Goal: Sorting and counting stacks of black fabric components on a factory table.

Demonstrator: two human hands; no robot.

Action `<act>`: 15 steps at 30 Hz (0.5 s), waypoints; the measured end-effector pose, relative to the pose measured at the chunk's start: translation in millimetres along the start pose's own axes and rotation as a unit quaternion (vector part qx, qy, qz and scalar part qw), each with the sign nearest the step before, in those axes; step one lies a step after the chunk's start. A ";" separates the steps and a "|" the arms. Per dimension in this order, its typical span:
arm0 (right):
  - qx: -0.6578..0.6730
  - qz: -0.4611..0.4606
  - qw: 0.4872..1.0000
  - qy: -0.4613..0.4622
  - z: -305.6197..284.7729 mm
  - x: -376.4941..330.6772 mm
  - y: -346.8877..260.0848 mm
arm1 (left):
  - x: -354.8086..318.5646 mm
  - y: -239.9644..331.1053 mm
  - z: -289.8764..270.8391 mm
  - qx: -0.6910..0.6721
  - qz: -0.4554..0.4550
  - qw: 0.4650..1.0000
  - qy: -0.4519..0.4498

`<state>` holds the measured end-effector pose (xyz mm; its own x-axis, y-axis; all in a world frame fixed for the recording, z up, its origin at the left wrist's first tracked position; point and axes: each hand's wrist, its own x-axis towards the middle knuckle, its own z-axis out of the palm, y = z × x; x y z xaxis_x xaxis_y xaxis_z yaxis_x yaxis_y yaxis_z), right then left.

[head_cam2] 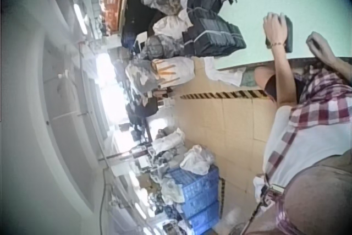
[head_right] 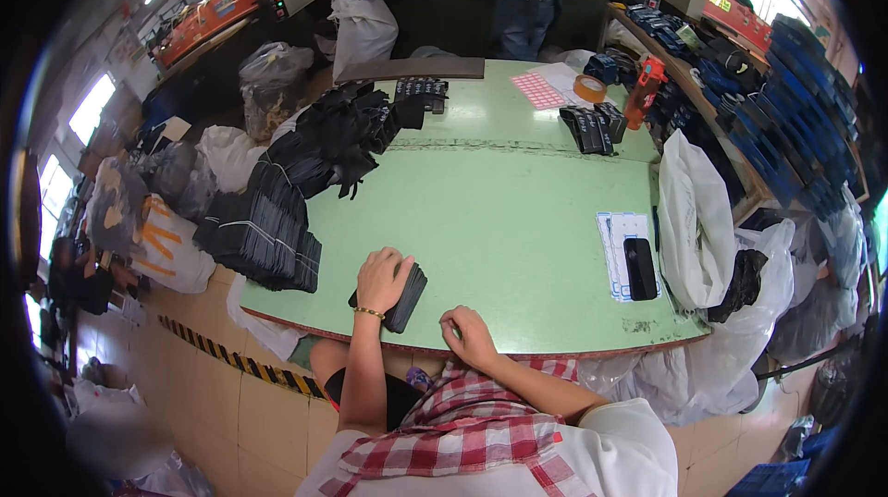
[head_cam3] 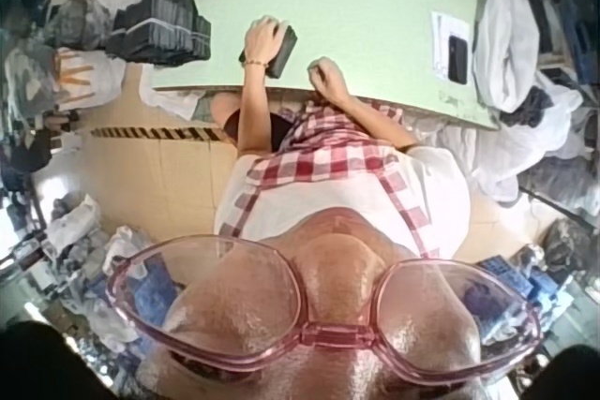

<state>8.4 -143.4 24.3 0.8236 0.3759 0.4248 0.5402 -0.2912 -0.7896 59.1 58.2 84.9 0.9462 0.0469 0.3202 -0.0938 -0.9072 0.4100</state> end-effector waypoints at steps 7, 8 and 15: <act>-0.013 0.003 1.000 -0.012 -0.5 -0.2 0.4 | 0.3 0.6 -0.5 0.000 -0.009 1.000 -0.008; -0.013 0.003 1.000 -0.012 -0.4 -0.2 0.7 | 0.2 0.9 -0.6 0.001 -0.009 1.000 -0.009; -0.006 -0.005 1.000 -0.010 0.0 0.9 -1.4 | 0.2 0.4 -0.2 0.006 -0.011 1.000 -0.008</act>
<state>8.4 -142.6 25.9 0.8143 0.3966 0.4237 0.5509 -0.2983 -0.7795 59.2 57.9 85.3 0.9528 0.0610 0.2973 -0.0685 -0.9111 0.4065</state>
